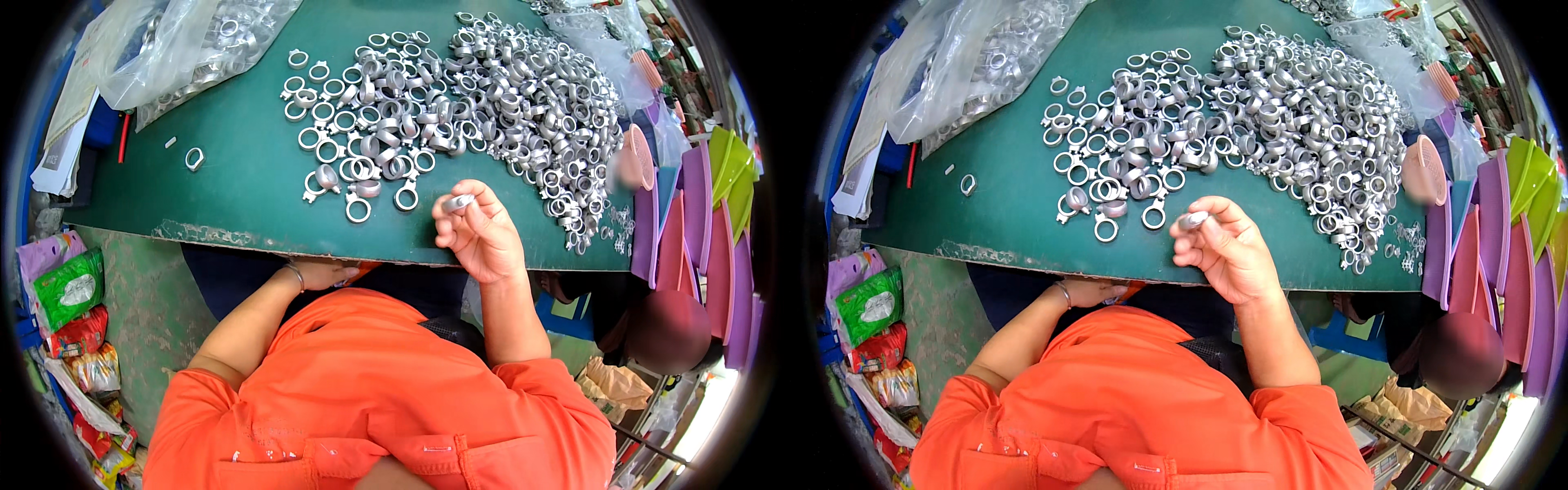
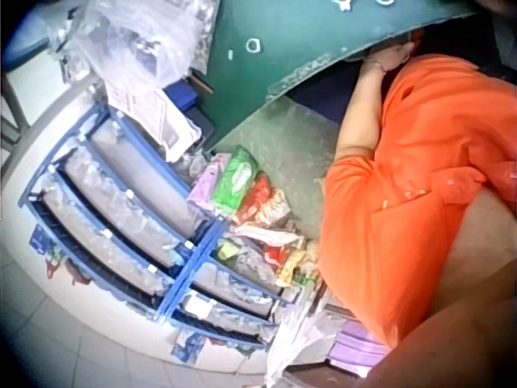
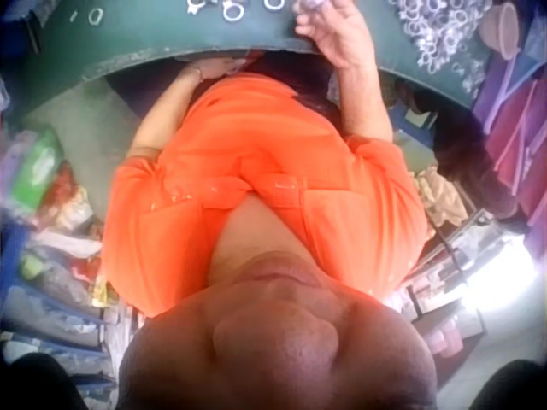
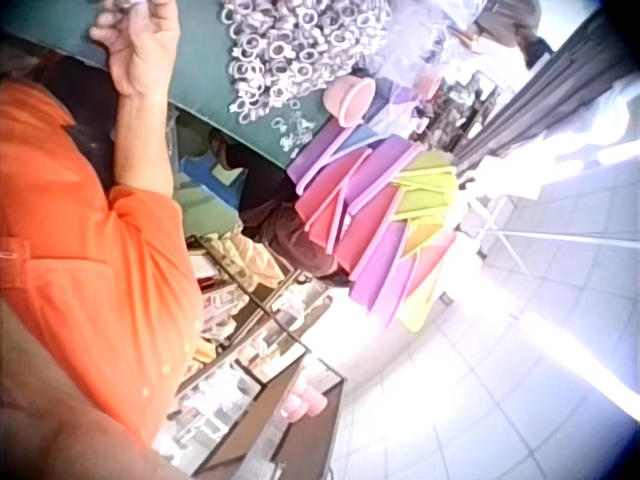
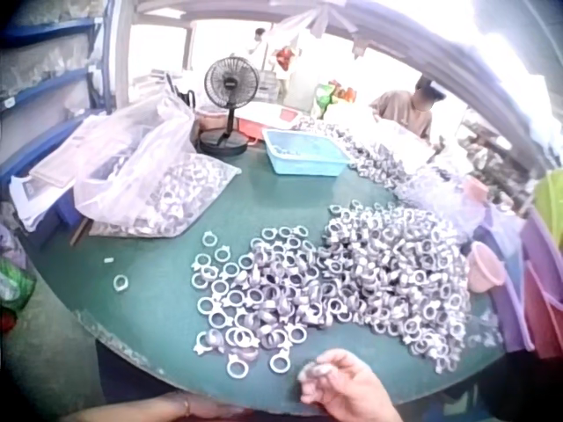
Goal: The person sorts metal components from a large pile on a green workbench, picking up two pieces at a time and placing them into a small blue tray or organized piles on the table.
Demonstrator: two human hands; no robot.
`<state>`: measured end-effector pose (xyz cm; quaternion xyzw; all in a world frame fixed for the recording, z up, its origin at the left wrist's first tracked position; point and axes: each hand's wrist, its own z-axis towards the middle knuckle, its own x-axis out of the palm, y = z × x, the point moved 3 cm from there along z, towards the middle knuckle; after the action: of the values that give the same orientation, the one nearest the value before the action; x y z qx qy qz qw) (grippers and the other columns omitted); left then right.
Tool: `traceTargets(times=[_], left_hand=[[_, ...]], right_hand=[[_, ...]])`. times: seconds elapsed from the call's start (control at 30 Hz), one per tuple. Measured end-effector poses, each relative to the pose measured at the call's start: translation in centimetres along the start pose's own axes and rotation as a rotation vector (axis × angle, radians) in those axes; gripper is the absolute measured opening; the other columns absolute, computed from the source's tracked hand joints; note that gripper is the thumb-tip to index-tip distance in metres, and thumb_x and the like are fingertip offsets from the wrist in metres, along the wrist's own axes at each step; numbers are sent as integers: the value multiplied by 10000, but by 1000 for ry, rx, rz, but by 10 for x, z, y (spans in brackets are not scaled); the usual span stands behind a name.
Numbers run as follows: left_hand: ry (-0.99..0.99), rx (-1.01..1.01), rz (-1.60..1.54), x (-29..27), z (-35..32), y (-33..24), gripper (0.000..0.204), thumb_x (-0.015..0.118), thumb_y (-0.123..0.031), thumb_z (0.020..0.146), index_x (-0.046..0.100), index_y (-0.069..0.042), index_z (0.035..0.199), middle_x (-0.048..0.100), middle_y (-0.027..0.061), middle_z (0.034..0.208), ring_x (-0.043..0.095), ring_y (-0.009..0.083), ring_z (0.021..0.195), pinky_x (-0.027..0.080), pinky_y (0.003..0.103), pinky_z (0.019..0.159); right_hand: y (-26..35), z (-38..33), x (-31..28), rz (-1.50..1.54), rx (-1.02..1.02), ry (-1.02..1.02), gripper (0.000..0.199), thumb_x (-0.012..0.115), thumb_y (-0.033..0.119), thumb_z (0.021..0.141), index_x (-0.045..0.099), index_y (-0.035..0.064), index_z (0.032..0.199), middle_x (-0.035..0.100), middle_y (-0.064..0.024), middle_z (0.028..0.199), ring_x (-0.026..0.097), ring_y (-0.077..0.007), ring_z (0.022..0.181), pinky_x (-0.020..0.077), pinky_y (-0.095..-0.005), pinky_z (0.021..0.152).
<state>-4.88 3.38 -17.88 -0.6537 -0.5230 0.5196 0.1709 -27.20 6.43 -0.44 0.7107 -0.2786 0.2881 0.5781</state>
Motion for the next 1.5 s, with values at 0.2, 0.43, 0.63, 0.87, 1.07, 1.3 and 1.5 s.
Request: traceTargets(times=[0.2,0.43,0.63,0.87,1.07,1.3,1.5], left_hand=[[76,-91,-630,-2,-15,-17,379,482,-286,946,529,-100,1273,532,105,1305,485,222,1187,358,349,1018],[117,-50,-938,-18,-42,-71,431,354,-326,1002,483,-34,1291,496,160,1325,549,251,1129,462,336,916],[365,276,-2155,-23,-58,-95,381,388,-334,993,522,4,1110,590,108,979,516,107,706,401,172,509],[-650,-290,-1775,-13,-30,-25,158,571,-207,890,616,-111,1006,592,14,864,493,121,655,417,249,559],[-801,-143,-1633,-4,0,43,182,607,-172,850,643,-106,1015,628,26,901,561,148,718,470,282,616],[-778,-112,-1566,26,24,67,196,606,-139,835,651,-73,1014,641,43,903,581,153,733,481,286,632],[-811,-95,-1533,33,25,70,208,605,-110,822,657,-44,1013,652,58,906,598,158,746,491,290,645]], right_hand=[[2,-1,2,-44,-44,-65,345,622,97,839,511,-2,1150,599,-155,884,544,-171,612,477,-255,437],[-9,1,37,-560,-140,-26,144,518,150,942,499,33,1024,514,-70,690,369,-99,514,310,-221,463],[-21,7,98,-1516,-538,502,149,629,45,801,607,34,949,598,-119,891,557,-287,848,447,-352,746],[-11,16,60,-1937,-648,-88,176,689,77,773,561,17,878,538,-145,868,514,-323,808,419,-391,710],[-24,17,56,-1948,-671,-155,206,689,53,762,536,10,892,524,-158,892,497,-325,841,407,-392,746],[-51,21,92,-1890,-789,16,253,707,88,733,633,65,974,538,-112,977,475,-276,922,356,-376,825],[-60,30,90,-1951,-817,-5,164,694,57,709,637,104,855,570,-44,931,497,-255,881,329,-376,778]])
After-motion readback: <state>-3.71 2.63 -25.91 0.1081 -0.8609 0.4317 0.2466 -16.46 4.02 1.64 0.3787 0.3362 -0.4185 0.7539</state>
